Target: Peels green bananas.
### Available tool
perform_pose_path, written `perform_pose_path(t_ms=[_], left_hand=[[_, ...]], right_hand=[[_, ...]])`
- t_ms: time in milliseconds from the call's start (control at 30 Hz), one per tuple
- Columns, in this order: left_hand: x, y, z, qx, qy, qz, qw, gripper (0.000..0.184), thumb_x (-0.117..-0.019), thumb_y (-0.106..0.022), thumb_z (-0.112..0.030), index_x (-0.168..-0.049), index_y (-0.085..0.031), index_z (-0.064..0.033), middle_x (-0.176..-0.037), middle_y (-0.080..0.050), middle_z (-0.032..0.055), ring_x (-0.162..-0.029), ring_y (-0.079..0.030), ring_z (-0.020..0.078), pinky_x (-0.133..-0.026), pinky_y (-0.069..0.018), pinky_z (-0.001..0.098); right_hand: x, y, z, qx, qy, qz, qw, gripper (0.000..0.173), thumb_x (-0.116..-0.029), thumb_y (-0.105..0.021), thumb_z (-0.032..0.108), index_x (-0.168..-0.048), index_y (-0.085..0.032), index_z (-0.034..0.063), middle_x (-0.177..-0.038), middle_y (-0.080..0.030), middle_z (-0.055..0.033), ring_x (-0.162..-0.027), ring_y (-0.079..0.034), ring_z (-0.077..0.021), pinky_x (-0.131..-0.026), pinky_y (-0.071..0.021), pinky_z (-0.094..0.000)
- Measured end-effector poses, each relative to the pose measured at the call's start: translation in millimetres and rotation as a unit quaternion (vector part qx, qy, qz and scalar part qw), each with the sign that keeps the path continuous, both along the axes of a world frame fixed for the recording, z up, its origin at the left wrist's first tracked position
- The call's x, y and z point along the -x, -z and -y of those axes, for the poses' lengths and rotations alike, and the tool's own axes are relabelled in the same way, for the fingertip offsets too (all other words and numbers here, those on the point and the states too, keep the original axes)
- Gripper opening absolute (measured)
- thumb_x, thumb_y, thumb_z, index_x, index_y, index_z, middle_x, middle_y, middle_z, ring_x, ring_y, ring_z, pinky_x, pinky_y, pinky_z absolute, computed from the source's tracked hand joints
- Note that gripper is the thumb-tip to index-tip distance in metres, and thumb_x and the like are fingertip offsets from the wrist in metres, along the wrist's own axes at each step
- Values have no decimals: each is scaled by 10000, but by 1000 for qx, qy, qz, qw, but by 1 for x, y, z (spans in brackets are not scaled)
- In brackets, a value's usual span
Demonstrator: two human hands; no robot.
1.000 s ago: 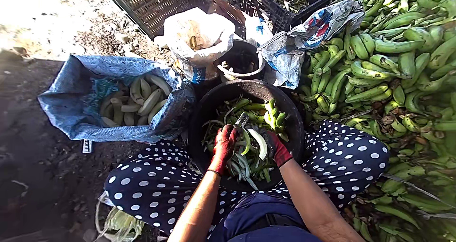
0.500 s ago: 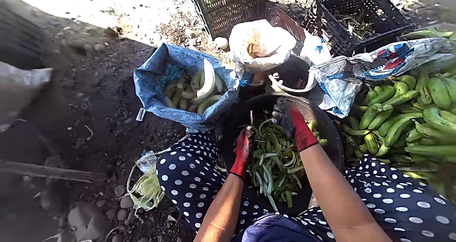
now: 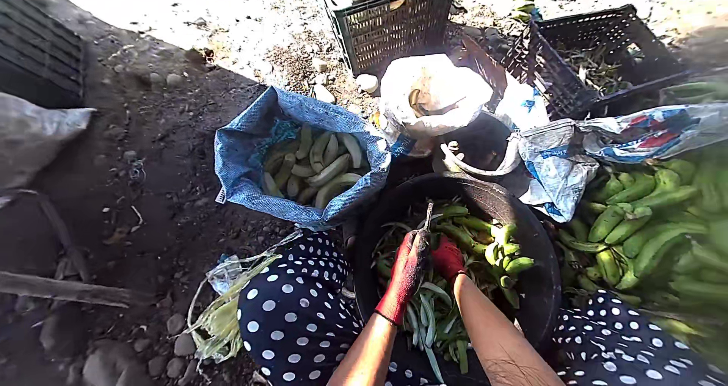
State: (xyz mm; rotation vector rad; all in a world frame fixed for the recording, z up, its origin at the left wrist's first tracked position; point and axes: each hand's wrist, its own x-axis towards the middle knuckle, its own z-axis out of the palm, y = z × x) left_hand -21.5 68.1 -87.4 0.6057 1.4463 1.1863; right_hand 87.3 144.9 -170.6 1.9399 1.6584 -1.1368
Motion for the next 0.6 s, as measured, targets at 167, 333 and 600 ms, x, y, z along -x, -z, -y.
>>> perform_pose_path(t_ms=[167,333,600], left_hand=[[0,9,2,0,-9,-15,1000,388,-1089,-450,-338,-1300,-566,-34,-885,-613,51,-704,-602,133,-642,-560,321],[-4,-2,8,5,4,-23,1000,368,-1097,-480,-230,-1396,-502,-16,-988,-657,84,-707,-622,124,-637,-562,296],[-31,-1,34,-83,231,-169,954,474,-1054,-495,-373,-1391,-566,-48,-1141,-692,63,-964,-671,106,-868,-575,327]], right_hand=[[-33,3,35,-7,106,-123,987,601,-911,-701,403,-1430,-563,133,-1385,-590,-208,-1291,-560,-376,-1071,-445,-593],[-78,-22,39,-76,279,-264,920,631,-935,-727,174,-1476,-443,14,-1386,-584,-215,-1279,-574,-302,-1096,-452,-481],[-131,-59,32,-90,568,-589,567,210,-1053,-477,131,-1250,-484,57,-879,-612,-117,-701,-644,-229,-648,-594,-417]])
